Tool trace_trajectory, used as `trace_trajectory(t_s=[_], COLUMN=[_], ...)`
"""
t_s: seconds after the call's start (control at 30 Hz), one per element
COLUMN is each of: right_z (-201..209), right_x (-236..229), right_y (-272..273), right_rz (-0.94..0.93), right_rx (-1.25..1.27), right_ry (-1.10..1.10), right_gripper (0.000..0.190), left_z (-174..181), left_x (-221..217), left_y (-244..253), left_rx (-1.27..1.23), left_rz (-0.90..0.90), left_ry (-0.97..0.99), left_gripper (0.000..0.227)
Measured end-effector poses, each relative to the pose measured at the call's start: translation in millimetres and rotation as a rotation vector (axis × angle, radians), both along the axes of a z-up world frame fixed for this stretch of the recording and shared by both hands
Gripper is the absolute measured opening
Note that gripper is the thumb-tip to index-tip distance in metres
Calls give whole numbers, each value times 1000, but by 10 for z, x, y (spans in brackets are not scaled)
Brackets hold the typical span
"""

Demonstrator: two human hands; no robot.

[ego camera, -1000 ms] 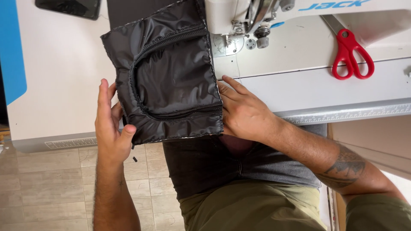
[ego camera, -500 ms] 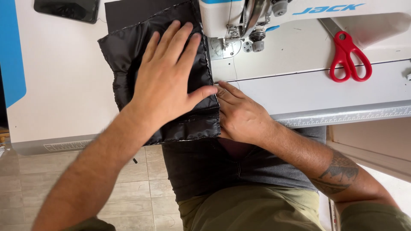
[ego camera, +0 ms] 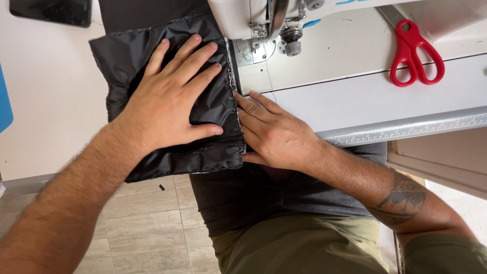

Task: Reinforcing the edges of a leopard-print fabric bag by turning it inside out and sewing along the seams on a sewing machine.

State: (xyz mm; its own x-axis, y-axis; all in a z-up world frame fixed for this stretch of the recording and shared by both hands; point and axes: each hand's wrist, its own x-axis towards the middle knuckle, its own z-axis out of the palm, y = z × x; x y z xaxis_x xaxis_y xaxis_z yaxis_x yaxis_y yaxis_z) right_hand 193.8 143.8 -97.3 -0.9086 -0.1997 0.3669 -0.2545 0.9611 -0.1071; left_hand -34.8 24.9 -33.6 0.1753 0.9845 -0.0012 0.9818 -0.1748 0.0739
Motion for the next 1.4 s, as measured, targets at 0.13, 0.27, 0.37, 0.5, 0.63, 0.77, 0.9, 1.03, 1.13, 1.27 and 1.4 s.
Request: trace_trajectory(t_s=[0.13,0.27,0.37,0.5,0.63,0.77,0.9,1.03,1.13,1.27,1.4], right_z=[9,-1,2,-13,23,44,39,34,39,37,39], right_x=[-6,7,-7,-3,-10,-7,-5,-5,-6,-12,-14], right_y=[4,-11,-4,0,1,-11,-15,-17,-14,-16,-13], right_rz=[-5,-16,-8,11,-1,-27,-31,-36,-39,-33,-33], right_rx=[-21,-1,16,-40,-24,-17,7,15,15,3,13], right_ry=[4,12,4,4,15,35,41,34,41,31,29], right_gripper=[60,64,64,60,65,69,67,70,69,69,71], left_z=[27,76,29,-64,-120,-67,-73,-86,-114,-164,-164], left_x=[-51,-58,-65,-51,-104,-100,-120,-127,-158,-224,-272], left_y=[-19,-3,106,243,213,137,136,194,221,240,278], left_rx=[8,-9,88,184,145,106,57,24,29,-4,-11], left_rz=[-48,-51,3,89,63,23,15,22,25,18,-3], left_ry=[-4,-56,-22,9,32,11,-22,-31,-25,-17,-18], left_gripper=[106,95,80,73,83,84,88,98,108,105,102])
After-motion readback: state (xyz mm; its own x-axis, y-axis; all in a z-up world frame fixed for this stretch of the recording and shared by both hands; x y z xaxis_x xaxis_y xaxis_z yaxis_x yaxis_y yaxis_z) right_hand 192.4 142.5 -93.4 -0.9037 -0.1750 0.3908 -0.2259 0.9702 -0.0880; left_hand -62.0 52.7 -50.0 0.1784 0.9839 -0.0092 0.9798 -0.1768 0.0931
